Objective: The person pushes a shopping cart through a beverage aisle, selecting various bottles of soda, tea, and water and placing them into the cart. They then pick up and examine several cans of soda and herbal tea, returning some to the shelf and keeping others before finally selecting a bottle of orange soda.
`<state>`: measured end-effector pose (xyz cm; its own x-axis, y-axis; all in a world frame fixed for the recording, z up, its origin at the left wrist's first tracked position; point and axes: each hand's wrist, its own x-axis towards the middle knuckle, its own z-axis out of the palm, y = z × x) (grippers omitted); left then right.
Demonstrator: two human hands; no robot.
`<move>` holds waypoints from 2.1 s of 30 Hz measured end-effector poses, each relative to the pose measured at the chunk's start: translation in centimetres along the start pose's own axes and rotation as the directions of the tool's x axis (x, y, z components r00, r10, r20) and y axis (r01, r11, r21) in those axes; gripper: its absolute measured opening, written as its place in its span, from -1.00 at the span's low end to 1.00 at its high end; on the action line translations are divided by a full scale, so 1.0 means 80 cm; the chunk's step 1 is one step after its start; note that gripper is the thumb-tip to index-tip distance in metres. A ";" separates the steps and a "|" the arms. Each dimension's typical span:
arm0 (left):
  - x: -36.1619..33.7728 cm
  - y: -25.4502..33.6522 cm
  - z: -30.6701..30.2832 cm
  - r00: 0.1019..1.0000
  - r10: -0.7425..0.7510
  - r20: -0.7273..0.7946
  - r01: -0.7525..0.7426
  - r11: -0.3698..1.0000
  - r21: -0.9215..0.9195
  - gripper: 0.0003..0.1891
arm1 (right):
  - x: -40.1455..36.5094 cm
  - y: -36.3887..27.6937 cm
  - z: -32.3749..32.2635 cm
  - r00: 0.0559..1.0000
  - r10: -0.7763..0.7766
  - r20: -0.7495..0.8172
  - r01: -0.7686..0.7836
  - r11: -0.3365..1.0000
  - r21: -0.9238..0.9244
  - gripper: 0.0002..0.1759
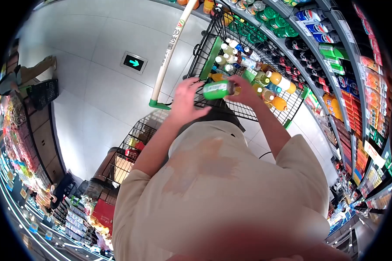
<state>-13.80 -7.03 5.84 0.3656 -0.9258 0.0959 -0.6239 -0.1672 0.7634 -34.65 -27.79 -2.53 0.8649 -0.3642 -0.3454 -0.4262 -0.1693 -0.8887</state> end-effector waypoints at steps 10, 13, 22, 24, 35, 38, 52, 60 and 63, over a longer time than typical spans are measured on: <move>-0.022 -0.044 0.057 0.490 -0.556 0.671 0.733 -0.155 -0.663 -0.58 | 0.124 0.240 0.036 0.856 0.513 0.063 -0.517 0.845 0.140 -0.36; -0.040 -0.057 0.046 0.427 -0.560 0.710 0.724 -0.259 -0.640 -0.53 | 0.170 0.402 0.076 0.802 0.543 -0.249 -0.592 0.778 -0.211 -0.42; -0.079 -0.068 0.069 0.487 -0.563 0.667 0.598 -0.342 -0.725 -0.34 | 0.237 0.349 0.108 0.184 0.896 -0.404 -0.956 0.259 0.139 0.03; -0.079 -0.066 0.069 0.529 -0.524 0.667 0.536 -0.404 -0.742 -0.30 | 0.240 0.344 0.109 0.194 0.876 -0.441 -0.948 0.283 0.144 0.04; -0.102 -0.047 0.045 0.697 -0.378 0.609 0.461 -0.415 -0.784 -0.30 | 0.131 0.307 0.061 0.619 0.550 -0.561 -0.707 0.702 -0.091 -0.10; -0.118 -0.036 0.029 0.723 -0.345 0.598 0.467 -0.393 -0.792 -0.33 | 0.075 0.255 0.032 0.750 0.371 -0.548 -0.493 0.866 -0.088 -0.26; -0.240 -0.061 -0.029 0.668 0.073 0.741 0.726 -0.284 -0.626 -0.36 | -0.226 -0.103 0.105 0.896 0.026 -0.443 0.443 -0.075 0.893 -0.26; -0.261 -0.028 0.001 0.540 0.025 0.841 0.810 -0.285 -0.512 -0.39 | -0.352 -0.077 0.210 0.891 0.303 -0.338 0.420 -0.268 0.867 -0.33; -0.248 0.009 0.027 0.520 0.065 0.852 0.840 -0.219 -0.496 -0.40 | -0.409 -0.056 0.222 0.888 0.288 -0.359 0.441 -0.306 0.844 -0.38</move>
<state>-23.00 10.47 3.08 -0.4393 -0.7808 -0.4443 0.7861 -0.5735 0.2305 -56.30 1.14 7.42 0.5500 -0.7011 -0.4538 0.7353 0.6642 -0.1348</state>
